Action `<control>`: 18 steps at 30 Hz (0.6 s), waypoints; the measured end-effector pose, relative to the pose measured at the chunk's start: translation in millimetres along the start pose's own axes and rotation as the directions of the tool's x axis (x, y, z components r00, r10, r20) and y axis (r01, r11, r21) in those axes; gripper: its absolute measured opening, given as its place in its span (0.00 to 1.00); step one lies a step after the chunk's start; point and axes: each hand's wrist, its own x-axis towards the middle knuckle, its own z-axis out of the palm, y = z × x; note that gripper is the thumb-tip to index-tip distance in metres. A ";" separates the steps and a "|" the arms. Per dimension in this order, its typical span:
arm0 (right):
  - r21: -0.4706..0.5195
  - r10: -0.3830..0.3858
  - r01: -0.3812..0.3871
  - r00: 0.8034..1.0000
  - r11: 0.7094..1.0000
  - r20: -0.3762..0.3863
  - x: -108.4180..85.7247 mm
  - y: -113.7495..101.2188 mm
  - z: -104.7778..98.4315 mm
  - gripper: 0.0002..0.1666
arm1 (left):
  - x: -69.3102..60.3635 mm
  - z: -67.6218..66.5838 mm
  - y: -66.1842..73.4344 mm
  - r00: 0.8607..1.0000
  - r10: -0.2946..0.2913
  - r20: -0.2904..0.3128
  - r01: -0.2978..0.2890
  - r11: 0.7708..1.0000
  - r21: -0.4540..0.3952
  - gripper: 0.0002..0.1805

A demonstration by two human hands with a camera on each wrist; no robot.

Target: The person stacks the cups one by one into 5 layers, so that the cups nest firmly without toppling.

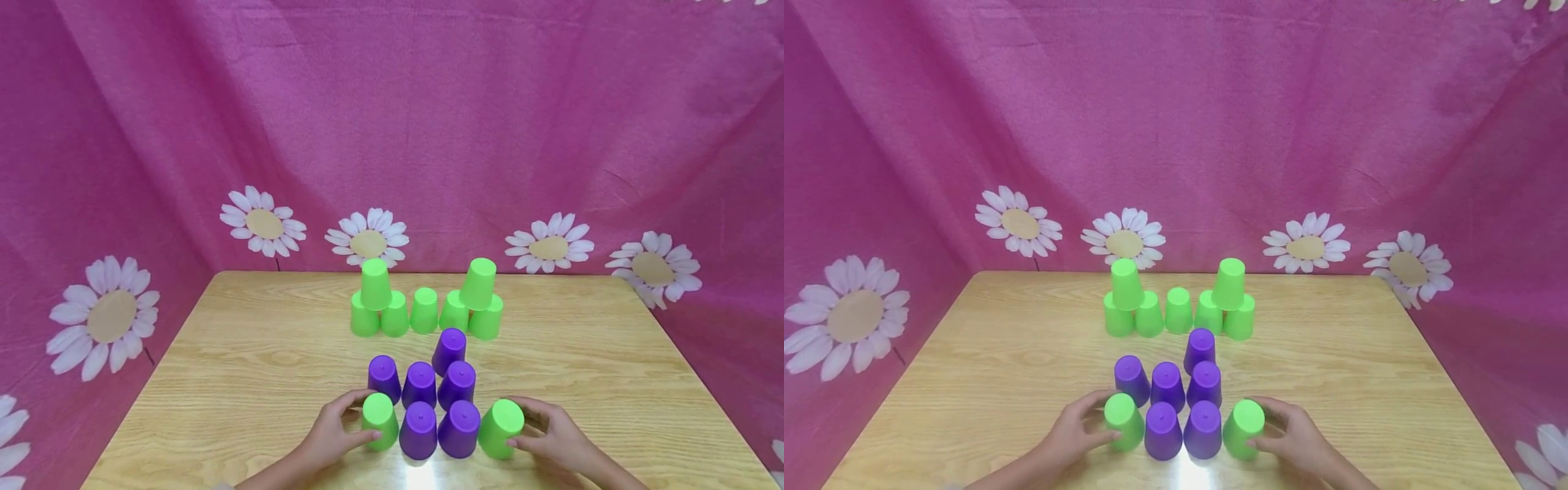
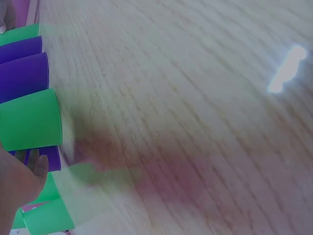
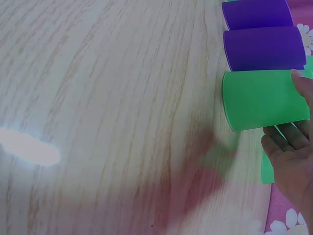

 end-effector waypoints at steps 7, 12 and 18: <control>0.038 -0.027 0.029 0.999 0.999 -0.040 -2.0 2.4 3.8 0.29 | -0.5 1.1 -0.4 1.000 -0.008 0.018 0.008 1.000 -0.007 0.30; 0.033 -0.022 0.025 0.997 0.999 -0.069 -3.0 0.8 4.9 0.28 | -0.4 1.7 0.1 1.000 -0.015 0.022 0.015 1.000 -0.002 0.30; -0.015 0.009 -0.011 0.996 1.000 -0.092 -0.3 -3.9 1.2 0.28 | -1.2 -0.9 3.3 1.000 -0.013 0.004 0.012 0.999 0.046 0.30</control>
